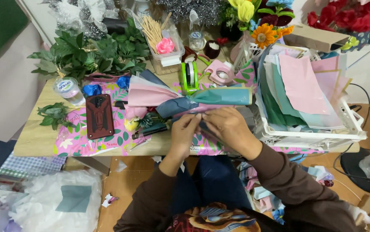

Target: Assembling a flower bouquet by wrapping artificial flowers in decorative paper and securing with a stapler

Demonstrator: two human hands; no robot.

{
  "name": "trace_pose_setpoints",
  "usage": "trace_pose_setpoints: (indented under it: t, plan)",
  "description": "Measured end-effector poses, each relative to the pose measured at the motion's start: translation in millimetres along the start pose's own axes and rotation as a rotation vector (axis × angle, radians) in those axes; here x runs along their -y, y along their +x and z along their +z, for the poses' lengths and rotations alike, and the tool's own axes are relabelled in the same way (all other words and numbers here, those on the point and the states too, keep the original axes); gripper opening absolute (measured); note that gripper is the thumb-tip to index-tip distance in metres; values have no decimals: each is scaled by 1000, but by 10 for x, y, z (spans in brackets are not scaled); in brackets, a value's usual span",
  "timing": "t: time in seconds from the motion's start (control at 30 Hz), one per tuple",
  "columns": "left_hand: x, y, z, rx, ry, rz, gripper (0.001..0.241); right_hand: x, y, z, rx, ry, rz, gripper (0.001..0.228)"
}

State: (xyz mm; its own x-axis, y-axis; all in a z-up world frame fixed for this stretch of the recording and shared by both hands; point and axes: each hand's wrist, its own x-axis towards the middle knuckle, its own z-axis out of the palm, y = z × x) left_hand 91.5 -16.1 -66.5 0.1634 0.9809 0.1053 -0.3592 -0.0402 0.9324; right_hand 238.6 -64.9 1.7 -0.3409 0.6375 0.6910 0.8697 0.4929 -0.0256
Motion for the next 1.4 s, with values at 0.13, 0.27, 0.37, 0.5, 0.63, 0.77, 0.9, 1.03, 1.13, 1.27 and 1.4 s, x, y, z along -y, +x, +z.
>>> trace_pose_setpoints:
  t: [0.13,0.27,0.37,0.5,0.63,0.77,0.9,1.03,1.13,1.27,1.4]
  plan:
    - [-273,200,-160,46,458,362,19,-65,209,51,-38,-14,73,3]
    - [-441,432,-292,68,950,944,16,-120,304,322,-32,40,221,4]
    - [-283,744,-417,232,1099,1024,16,-220,195,651,2,-4,251,5]
    - [-67,1070,-582,401,1195,962,12,-288,135,821,-32,-55,172,4]
    - [-89,1174,-580,443,1195,938,10,-326,134,846,-26,-56,162,5]
    - [17,1282,-597,426,1202,974,4,-266,262,623,41,93,188,12]
    - [190,1373,-635,379,1225,976,3,-359,574,255,33,338,346,12]
    - [171,1369,-594,360,1224,1000,6,-967,731,454,31,203,355,6]
    - [233,1397,-599,331,1239,1006,4,-1373,769,942,161,129,406,13]
    - [269,1426,-603,358,1225,984,2,-1692,801,1485,549,-19,601,31]
    - [335,1435,-598,328,1235,957,1,-1651,905,1537,712,-22,712,44]
